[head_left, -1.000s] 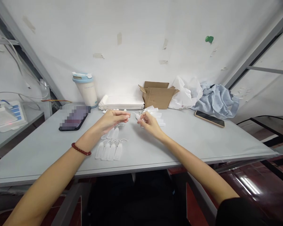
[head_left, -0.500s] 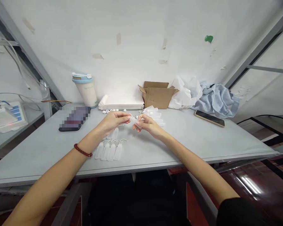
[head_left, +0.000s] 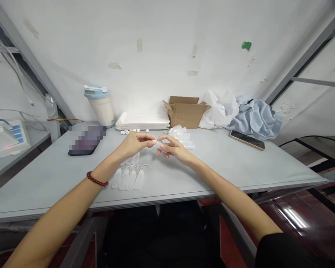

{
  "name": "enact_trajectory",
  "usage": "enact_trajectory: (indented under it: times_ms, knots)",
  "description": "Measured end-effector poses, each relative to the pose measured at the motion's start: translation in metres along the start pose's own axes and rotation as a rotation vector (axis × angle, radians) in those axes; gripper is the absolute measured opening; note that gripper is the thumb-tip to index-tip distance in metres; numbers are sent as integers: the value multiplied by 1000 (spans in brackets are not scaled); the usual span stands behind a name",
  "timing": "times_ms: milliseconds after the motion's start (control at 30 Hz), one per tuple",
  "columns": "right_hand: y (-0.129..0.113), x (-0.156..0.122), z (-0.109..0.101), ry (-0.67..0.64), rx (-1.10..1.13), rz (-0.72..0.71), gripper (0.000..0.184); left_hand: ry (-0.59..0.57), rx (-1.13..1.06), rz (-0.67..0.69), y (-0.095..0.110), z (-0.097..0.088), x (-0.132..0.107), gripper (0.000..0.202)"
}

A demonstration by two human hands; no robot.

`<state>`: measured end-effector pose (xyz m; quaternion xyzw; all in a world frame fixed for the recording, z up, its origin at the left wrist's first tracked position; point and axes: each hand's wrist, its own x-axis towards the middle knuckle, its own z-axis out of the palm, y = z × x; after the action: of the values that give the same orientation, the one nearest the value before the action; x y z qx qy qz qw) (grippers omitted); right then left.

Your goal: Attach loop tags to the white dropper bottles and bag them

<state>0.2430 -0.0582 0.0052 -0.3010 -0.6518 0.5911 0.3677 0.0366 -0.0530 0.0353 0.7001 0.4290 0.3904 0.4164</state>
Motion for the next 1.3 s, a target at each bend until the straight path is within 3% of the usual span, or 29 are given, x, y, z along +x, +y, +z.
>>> enact_trajectory:
  times_ms: [233, 433, 800, 1067, 1300]
  knots:
    - [-4, -1, -1, 14, 140, 49, 35, 67, -55, -40, -5, 2, 3, 34]
    - [-4, 0, -1, 8, 182, 70, 36, 2, -144, -34, -10, 1, 3, 36]
    - [-4, 0, -1, -7, 203, 83, 35, -66, -36, 13, -1, 0, -1, 32]
    - [1, -1, 1, 11, 156, 100, 45, -116, -101, -127, -2, 7, -1, 39]
    - [-2, -2, 0, 11, 213, 185, 42, -79, -143, -10, -2, 8, -1, 31]
